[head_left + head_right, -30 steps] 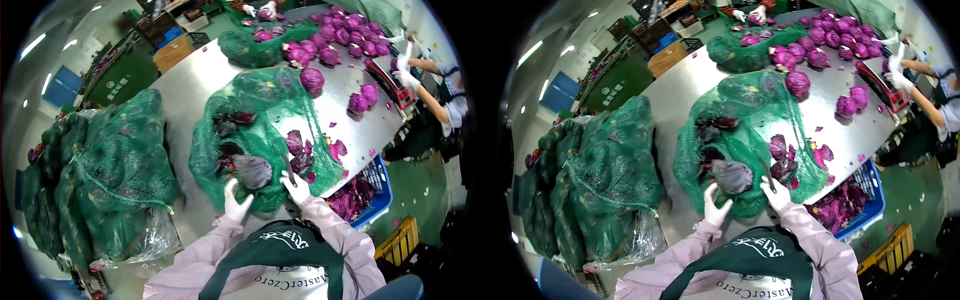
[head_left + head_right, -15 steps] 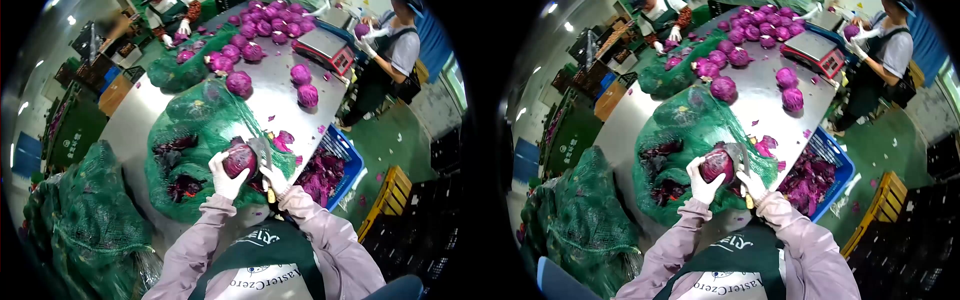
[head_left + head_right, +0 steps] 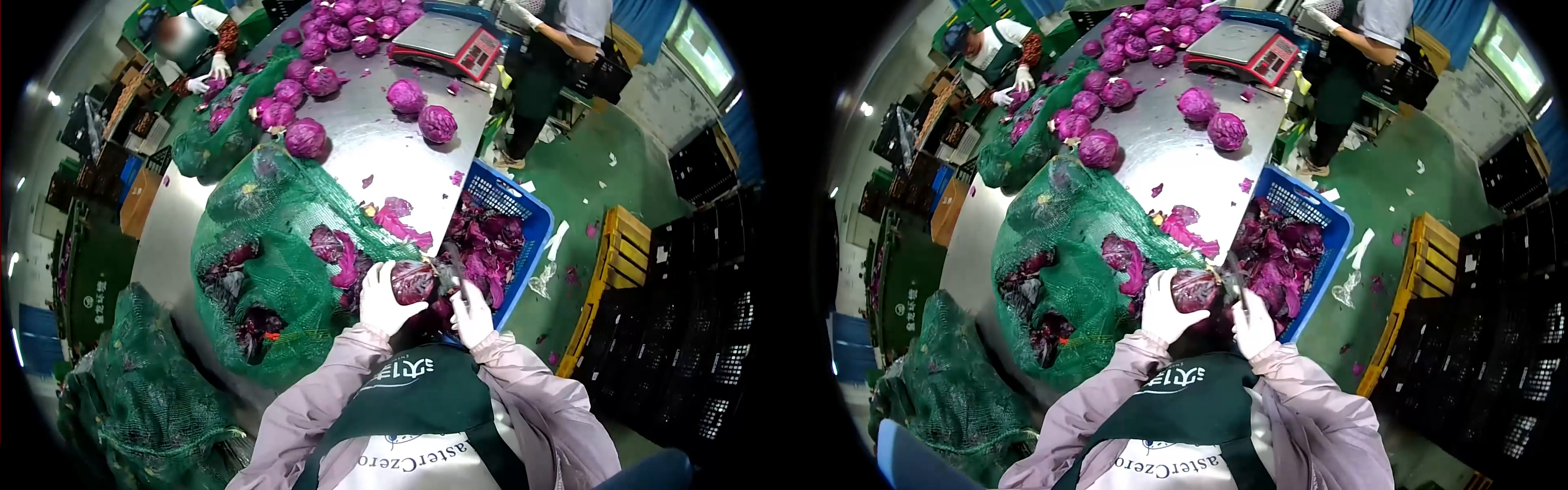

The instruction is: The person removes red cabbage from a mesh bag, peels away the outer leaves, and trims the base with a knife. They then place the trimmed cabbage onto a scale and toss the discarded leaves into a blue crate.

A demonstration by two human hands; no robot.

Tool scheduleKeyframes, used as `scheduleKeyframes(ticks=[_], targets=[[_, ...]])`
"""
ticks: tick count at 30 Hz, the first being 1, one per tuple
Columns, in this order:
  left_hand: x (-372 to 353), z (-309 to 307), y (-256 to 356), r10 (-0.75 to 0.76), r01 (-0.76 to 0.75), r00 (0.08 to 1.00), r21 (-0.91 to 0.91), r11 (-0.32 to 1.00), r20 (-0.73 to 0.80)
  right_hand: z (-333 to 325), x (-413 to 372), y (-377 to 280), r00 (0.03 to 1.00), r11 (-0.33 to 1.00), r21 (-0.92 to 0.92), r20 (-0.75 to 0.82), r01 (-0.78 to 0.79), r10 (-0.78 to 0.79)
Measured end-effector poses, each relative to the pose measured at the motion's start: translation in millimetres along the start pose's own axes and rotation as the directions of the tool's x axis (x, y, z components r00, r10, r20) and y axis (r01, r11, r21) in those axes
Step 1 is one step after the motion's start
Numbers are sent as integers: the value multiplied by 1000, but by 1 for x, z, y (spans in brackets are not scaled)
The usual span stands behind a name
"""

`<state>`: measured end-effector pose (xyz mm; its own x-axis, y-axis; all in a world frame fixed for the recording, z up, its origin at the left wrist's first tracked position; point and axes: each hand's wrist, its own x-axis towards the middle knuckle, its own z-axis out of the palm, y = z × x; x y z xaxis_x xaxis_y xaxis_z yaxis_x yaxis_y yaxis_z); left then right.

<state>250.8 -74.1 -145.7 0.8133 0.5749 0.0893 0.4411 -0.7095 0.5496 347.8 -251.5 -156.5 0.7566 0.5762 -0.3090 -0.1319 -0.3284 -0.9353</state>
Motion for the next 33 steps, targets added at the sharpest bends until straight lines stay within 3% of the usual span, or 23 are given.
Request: scheduleKeyframes(ticks=[1,3,4,6,9,17,21,24,25,26,28,29,30,31,32,33], targets=[[-1,-2,0,-19,19,999,1,1000,35,0,0,1,989,976,-160,39,144,-140],[0,-5,4,-49,48,996,11,999,76,3,4,11,903,807,-410,137,426,-407],[1,-6,6,-64,63,993,15,998,94,4,6,15,896,768,-461,209,444,-392],[3,-5,7,-97,95,989,26,995,114,3,6,-4,948,802,-531,290,273,-130],[5,-4,5,-94,91,988,33,995,123,4,5,2,910,756,-508,190,412,-368],[14,-8,4,-130,131,977,8,991,168,7,0,-17,958,782,-557,212,280,-193],[20,-8,9,-142,142,973,10,990,182,20,28,28,931,695,-620,251,365,-266],[24,-5,9,-181,187,968,-19,982,176,21,53,43,929,656,-661,315,363,-197],[18,-3,8,-118,123,982,-20,992,144,29,70,77,884,552,-692,394,465,-251],[9,-1,5,-54,56,992,-16,998,113,38,75,94,932,525,-775,343,351,-118],[-8,5,-9,-110,114,993,-205,972,29,55,76,110,933,622,-706,337,338,-125],[-18,8,-16,-75,66,997,-296,953,-20,70,87,155,768,551,-544,350,633,-536],[-24,10,-24,-43,9,996,-381,925,-79,73,83,132,669,425,-547,388,721,-634],[-30,12,-31,-57,15,995,-445,895,-81,68,73,109,880,654,-590,298,474,-369],[-34,8,-35,-49,-2,995,-501,866,-88,60,60,83,978,783,-601,206,160,-42],[-34,5,-41,-30,-10,997,-497,868,-72,51,48,56,967,811,-534,201,240,-154]])
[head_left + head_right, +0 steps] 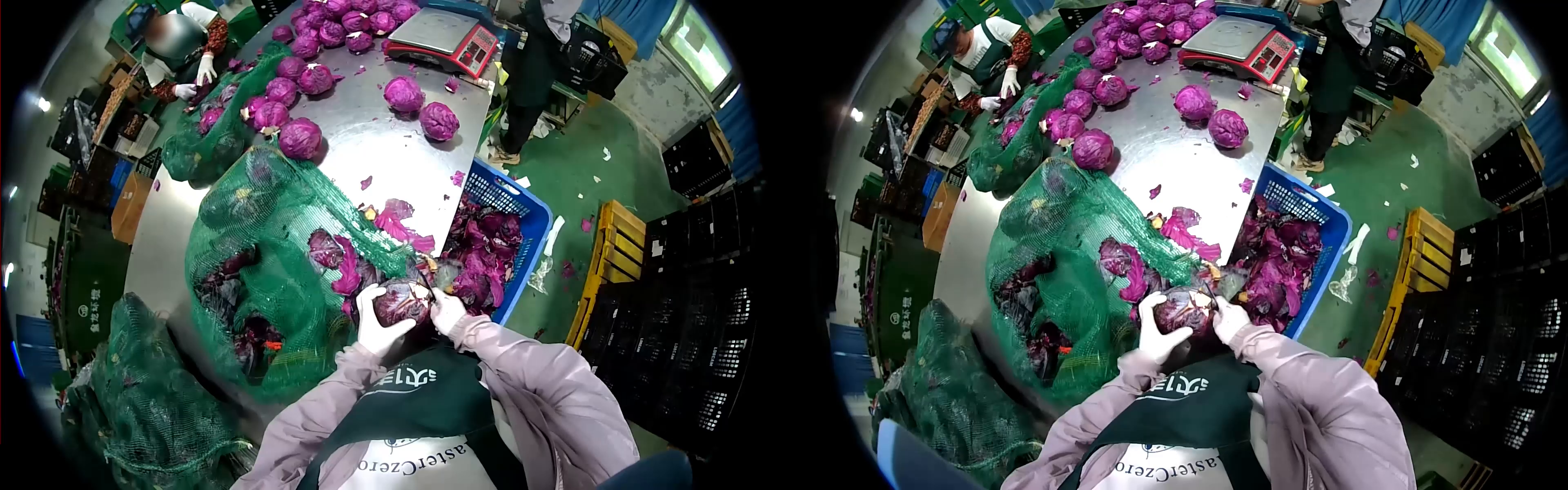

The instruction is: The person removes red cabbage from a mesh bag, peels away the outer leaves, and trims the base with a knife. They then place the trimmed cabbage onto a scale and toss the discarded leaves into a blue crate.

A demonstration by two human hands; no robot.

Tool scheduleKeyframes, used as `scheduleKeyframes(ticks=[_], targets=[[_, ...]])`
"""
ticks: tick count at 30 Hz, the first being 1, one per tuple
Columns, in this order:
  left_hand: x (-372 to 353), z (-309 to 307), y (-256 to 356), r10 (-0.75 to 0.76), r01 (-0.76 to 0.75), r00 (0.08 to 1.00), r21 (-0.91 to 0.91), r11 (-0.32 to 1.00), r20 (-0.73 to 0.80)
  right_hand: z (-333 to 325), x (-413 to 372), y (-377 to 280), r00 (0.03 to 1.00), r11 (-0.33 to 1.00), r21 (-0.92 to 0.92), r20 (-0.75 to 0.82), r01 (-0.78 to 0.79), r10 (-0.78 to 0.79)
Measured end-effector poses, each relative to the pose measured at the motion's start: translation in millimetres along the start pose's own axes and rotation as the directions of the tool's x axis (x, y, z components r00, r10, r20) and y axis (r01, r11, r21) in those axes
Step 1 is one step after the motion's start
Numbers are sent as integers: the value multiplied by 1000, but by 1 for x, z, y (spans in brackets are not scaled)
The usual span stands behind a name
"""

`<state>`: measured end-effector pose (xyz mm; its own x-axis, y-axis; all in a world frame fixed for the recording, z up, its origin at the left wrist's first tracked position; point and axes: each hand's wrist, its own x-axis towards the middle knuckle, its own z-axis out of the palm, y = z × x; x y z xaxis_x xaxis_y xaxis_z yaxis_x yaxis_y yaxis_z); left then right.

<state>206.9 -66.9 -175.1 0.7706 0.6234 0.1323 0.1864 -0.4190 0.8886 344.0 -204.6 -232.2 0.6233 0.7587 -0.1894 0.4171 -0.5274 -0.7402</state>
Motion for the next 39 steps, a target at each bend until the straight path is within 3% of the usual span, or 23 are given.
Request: scheduleKeyframes(ticks=[1,3,4,5,7,8,11,13,15,16,17,19,20,23,24,25,27,29,31,32,35,37,39], targets=[[0,-4,-2,4,-4,1000,3,1000,25,-17,-3,-16,999,992,118,13,-33,32],[7,-9,17,-46,48,999,-87,995,20,-39,-2,-36,990,955,260,-44,142,-135],[15,-8,29,31,-31,1000,47,998,-3,-47,-1,-45,990,950,281,11,132,-141],[20,-7,36,114,-109,993,181,977,-15,-64,-4,-67,990,949,313,143,-23,-23],[18,-1,8,116,-95,992,311,946,-48,-54,0,-65,989,949,284,16,139,-150],[21,-3,3,114,-93,992,279,956,-60,-52,1,-67,993,951,296,46,87,-105],[22,-5,-8,49,-29,995,212,977,-90,-38,10,-58,844,870,53,-280,490,-458],[23,-2,-22,-118,122,992,166,979,-32,-48,10,-65,855,862,-1,-129,506,-502],[32,5,-35,-232,248,968,-239,939,92,-45,23,-66,787,773,-177,23,610,-616],[37,7,-48,-271,333,942,-431,839,200,-51,24,-70,831,804,-212,127,555,-541],[47,2,-44,-278,369,920,-378,849,275,-61,30,-78,851,835,-200,242,513,-466],[57,-7,-28,-264,241,934,121,963,241,-58,47,-73,810,746,-316,186,586,-557],[62,-9,-24,-281,256,924,125,959,260,-64,55,-77,857,826,-263,291,499,-425],[81,-16,12,-401,439,817,4,898,414,-60,72,-70,848,823,-217,218,525,-483],[77,-12,13,-450,576,788,-244,780,420,-59,80,-67,859,840,-197,203,506,-470],[73,-1,-27,-394,502,828,-213,838,400,-58,88,-63,869,855,-176,189,488,-458],[66,-8,-20,-269,214,918,205,955,290,-49,105,-45,899,877,-265,-74,400,-432],[57,-13,-7,-218,200,942,94,975,256,-47,113,-18,985,957,-252,-53,145,-164],[41,-16,-27,-123,144,972,-92,985,202,-48,108,13,981,991,-29,-147,-131,126],[34,-21,-24,-107,104,984,30,994,140,-49,105,18,956,958,-77,-123,-276,266],[27,-23,-11,-133,123,989,132,984,69,-56,72,-10,896,937,110,-273,-333,350],[32,-19,-2,-196,191,980,128,973,30,-54,45,-35,925,960,256,-326,-115,197],[36,-14,-8,-241,236,970,132,963,25,-61,15,-73,991,916,402,-125,11,43]])
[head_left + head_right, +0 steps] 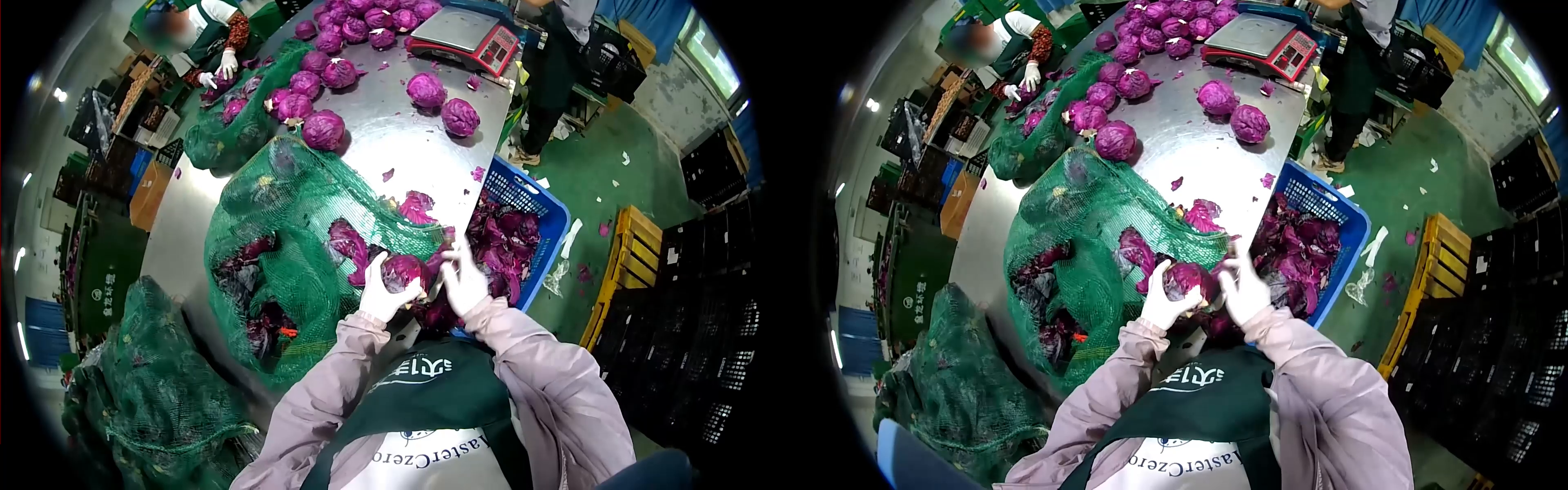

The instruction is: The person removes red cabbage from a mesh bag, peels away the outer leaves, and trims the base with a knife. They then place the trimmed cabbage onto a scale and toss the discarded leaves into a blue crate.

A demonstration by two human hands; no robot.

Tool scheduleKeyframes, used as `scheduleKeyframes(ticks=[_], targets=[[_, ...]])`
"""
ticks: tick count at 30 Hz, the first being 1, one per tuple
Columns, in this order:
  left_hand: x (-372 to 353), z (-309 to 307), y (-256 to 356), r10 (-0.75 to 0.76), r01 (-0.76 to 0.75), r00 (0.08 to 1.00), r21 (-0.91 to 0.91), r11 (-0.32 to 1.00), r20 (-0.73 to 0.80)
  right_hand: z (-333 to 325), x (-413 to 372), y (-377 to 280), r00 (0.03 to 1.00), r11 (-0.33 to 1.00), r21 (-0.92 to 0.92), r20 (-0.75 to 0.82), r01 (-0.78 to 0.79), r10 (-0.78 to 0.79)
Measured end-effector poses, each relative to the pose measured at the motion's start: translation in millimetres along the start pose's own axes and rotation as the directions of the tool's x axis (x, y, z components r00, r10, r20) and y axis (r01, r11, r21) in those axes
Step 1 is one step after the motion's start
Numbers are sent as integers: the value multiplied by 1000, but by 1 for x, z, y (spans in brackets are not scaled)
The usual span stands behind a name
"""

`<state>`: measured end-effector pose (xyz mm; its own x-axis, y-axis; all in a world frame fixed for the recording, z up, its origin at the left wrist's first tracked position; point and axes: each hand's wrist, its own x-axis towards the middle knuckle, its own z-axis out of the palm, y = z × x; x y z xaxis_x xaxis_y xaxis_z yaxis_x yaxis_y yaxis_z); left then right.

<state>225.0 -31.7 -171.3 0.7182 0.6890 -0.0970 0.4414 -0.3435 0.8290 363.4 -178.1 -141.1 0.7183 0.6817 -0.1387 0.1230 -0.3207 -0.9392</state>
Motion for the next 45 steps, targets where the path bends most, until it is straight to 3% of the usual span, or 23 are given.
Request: scheduleKeyframes(ticks=[1,4,6,9,12,13,16,18,21,24,26,28,29,30,32,33,34,38,40,42,43,44,45], targets=[[6,5,-15,-37,42,999,-145,988,40,7,-7,5,992,983,-146,64,114,-105],[18,-3,-13,-38,48,993,-79,996,113,24,-8,21,907,836,-353,156,420,-391],[23,-4,-14,-27,34,991,-54,998,129,21,-3,13,941,879,-366,255,307,-222],[29,-11,-11,-69,76,979,-29,997,189,24,2,12,919,820,-419,227,390,-321],[40,-3,-11,-99,112,984,-79,991,151,31,24,40,775,425,-686,335,590,-536],[43,0,-14,-147,156,975,-41,987,165,33,26,39,844,626,-585,223,516,-487],[43,-2,12,-196,189,968,58,980,159,36,41,63,826,432,-728,337,533,-452],[34,-1,25,-191,179,971,92,980,146,35,64,55,972,671,-705,201,229,-120],[16,-1,12,-27,25,997,28,999,77,34,53,50,992,876,-481,92,-36,91],[-3,1,4,111,-111,994,3,994,-2,26,52,36,984,847,-530,121,-45,128],[-12,2,4,171,-171,985,25,985,-6,16,52,33,958,753,-603,254,261,-129],[-20,-2,7,245,-246,969,55,968,30,33,69,62,983,783,-619,93,-67,158],[-25,-3,1,268,-268,963,27,963,19,35,72,84,990,836,-538,20,-108,141],[-30,-3,-9,286,-286,958,-1,958,3,32,65,78,998,818,-575,-49,2,-37],[-41,-8,-21,205,-194,976,-143,971,67,29,57,71,982,922,-338,-54,-187,179],[-45,-12,-18,178,-157,980,-203,967,90,28,49,61,997,957,-281,-58,-70,56],[-46,-13,-15,155,-122,982,-264,957,108,20,37,49,939,949,13,149,-316,311],[-43,-15,-9,53,-43,997,-161,986,63,30,-8,57,992,993,-5,29,-119,119],[-38,-2,-16,-12,-6,998,-294,956,-58,15,-23,22,946,964,-32,185,-263,265],[-24,9,-28,-119,51,983,-414,909,-141,29,-34,29,988,996,85,151,-10,-3],[-25,11,-21,-443,331,897,-639,695,-16,38,-33,43,988,995,33,120,93,-97],[-20,18,-37,-502,376,864,-604,703,-46,43,-32,45,977,981,-25,92,194,-191],[-14,29,-60,-445,335,893,-553,763,-73,43,-29,41,986,991,-65,128,114,-105]])
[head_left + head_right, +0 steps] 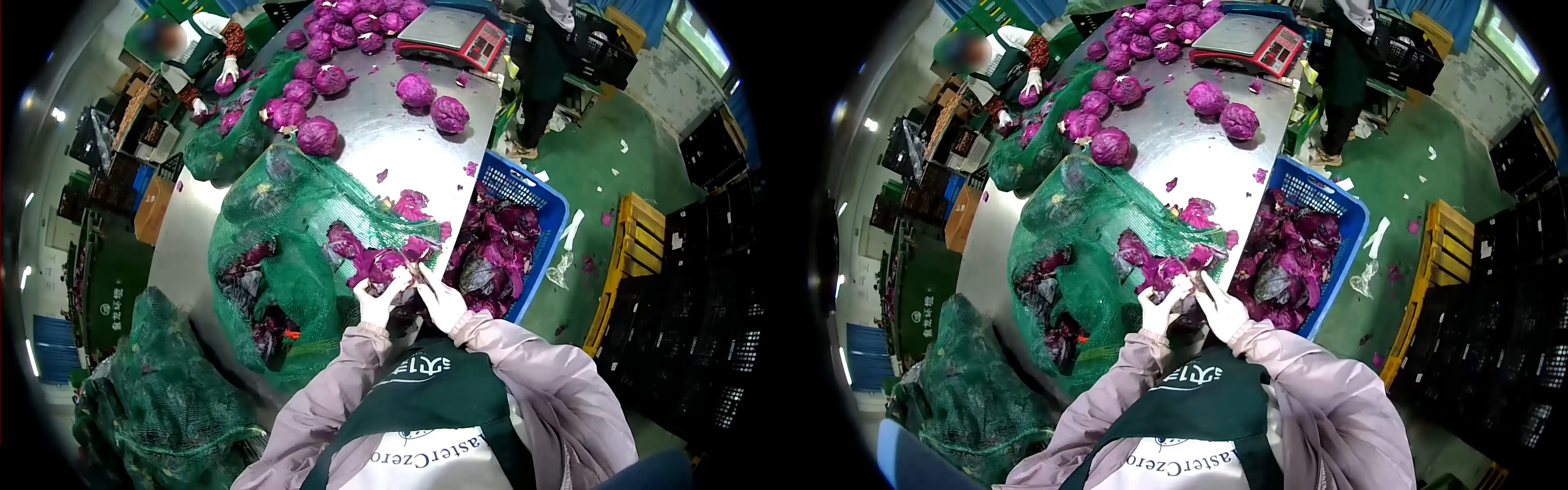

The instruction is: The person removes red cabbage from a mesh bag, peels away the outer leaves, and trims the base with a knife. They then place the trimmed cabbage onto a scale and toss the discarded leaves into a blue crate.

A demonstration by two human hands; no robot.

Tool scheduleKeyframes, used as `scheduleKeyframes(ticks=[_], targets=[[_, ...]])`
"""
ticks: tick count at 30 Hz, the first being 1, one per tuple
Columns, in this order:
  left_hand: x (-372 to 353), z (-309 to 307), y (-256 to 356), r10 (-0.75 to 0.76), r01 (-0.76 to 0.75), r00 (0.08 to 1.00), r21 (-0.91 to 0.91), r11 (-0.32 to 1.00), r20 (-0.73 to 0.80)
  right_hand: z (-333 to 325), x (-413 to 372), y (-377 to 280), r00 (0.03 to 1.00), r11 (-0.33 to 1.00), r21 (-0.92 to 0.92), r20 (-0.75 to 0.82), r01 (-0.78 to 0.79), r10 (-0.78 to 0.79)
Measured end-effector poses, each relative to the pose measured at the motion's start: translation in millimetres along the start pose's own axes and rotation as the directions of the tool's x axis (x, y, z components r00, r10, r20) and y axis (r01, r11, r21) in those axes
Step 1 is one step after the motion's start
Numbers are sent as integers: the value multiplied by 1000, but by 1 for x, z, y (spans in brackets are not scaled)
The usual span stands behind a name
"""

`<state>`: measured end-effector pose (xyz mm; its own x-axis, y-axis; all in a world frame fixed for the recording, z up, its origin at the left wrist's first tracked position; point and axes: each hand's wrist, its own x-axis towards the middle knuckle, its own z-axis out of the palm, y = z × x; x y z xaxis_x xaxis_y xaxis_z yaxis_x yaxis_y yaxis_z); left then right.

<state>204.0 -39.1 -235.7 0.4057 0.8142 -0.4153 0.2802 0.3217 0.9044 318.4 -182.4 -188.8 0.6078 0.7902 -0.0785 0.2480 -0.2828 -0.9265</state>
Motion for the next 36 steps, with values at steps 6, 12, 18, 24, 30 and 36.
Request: scheduleKeyframes(ticks=[6,12,18,24,30,36], targets=[[-24,25,66,568,-552,812,489,676,132,1,25,17,998,921,-386,41,51,-38],[-36,47,65,625,-577,767,584,571,147,-1,64,46,978,939,-272,-59,-209,200],[-50,22,50,672,-685,713,410,603,202,-15,63,32,981,976,-101,-20,-193,192],[-67,-40,80,630,-689,706,520,506,323,-1,34,-25,944,885,-331,71,327,-322],[-56,-53,85,526,-724,690,479,497,497,10,79,20,983,982,-129,-135,-142,124],[-25,-51,51,455,-429,890,408,806,38,-14,56,-4,967,993,-49,-237,-110,96]])
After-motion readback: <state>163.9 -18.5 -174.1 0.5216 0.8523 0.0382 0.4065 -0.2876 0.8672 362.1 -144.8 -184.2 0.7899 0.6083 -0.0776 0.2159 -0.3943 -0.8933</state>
